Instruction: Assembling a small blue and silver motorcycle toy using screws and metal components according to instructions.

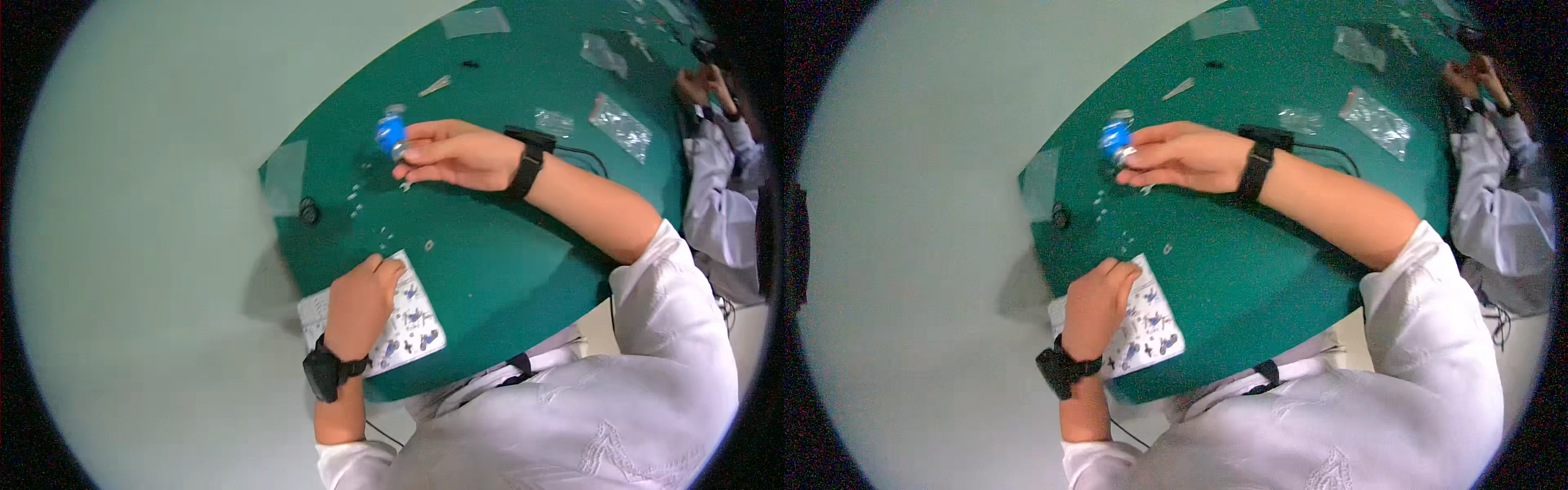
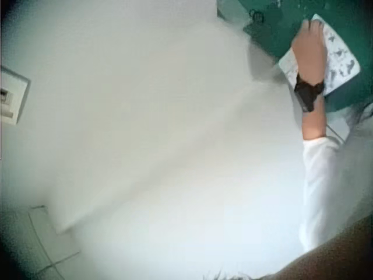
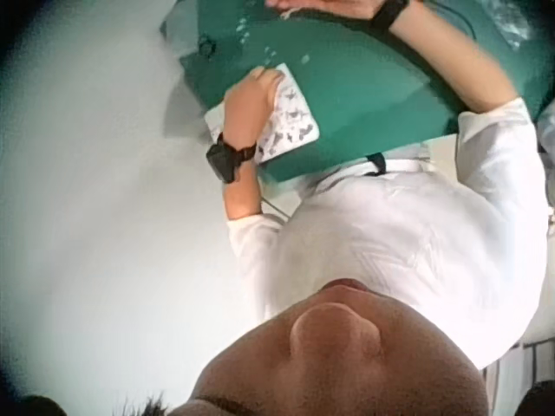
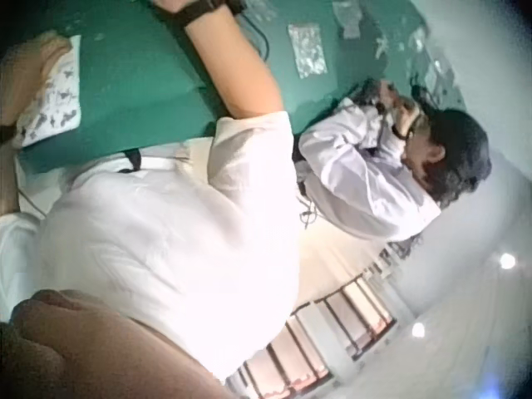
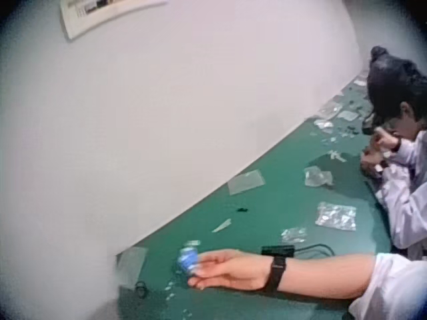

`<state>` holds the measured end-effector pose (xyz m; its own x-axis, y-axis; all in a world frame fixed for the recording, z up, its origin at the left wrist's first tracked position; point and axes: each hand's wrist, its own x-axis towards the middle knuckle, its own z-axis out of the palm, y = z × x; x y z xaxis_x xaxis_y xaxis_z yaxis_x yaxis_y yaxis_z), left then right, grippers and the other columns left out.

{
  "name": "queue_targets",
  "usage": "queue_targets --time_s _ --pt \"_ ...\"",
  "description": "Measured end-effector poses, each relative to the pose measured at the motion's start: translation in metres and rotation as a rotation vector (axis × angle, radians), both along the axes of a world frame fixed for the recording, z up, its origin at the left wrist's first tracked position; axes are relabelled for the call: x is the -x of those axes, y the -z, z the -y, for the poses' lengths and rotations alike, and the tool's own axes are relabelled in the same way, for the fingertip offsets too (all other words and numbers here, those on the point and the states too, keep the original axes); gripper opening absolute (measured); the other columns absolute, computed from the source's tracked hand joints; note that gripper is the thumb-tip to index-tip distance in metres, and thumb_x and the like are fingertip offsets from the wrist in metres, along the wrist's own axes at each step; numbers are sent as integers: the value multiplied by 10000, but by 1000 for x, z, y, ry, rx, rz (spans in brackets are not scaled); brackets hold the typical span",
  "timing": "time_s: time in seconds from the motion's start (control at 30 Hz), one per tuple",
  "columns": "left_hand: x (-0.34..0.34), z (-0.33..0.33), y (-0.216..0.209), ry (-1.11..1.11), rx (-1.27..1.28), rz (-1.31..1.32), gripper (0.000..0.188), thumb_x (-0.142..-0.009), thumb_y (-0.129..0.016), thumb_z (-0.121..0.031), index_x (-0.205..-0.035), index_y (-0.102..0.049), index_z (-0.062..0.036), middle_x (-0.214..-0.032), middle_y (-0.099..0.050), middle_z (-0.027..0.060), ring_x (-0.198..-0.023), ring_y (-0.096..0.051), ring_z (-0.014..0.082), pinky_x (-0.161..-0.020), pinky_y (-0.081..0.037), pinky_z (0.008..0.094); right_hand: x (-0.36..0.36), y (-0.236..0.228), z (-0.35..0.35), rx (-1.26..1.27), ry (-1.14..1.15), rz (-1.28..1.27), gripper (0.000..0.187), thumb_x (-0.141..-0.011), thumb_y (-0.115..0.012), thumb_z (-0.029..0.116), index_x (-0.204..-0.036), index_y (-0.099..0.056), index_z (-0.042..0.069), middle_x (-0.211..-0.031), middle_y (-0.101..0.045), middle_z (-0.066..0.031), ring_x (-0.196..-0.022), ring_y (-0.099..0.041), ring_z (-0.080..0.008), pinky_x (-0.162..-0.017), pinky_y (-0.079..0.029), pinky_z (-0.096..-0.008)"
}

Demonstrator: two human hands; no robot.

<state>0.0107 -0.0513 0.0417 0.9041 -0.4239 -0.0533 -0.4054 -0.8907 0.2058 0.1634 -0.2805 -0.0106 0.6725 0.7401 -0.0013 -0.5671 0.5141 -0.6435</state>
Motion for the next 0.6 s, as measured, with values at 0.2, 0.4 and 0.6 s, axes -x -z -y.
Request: queue_targets --time_s 0.2,0.4,0.6 --pt "1 0 -41 -215 107 -42 179 -948 -583 -175 -842 -630 -37 -734 -637 148 -670 -621 349 -597 -487 411 6 15 -17 153 35 156 307 -919 -678 122 -1192 -576 25 -1044 -667 -60 -984 -674 -167 -833 -546 -262" --pt "27 -10 -11 -413 70 -232 230 -973 -499 -149 -839 -572 23 -675 -626 199 -650 -614 419 -625 -487 473 49 -11 -39 316 -271 544 253 -927 -658 134 -1125 -540 28 -958 -705 -100 -842 -680 -137 -706 -532 -263" --pt "50 -7 5 -383 255 -156 226 -967 -495 -159 -898 -588 35 -783 -644 223 -754 -632 411 -675 -482 458 90 -19 -37 520 -185 1297 330 -874 -652 157 -1102 -473 1 -810 -640 -219 -775 -629 -440 -667 -489 -485"
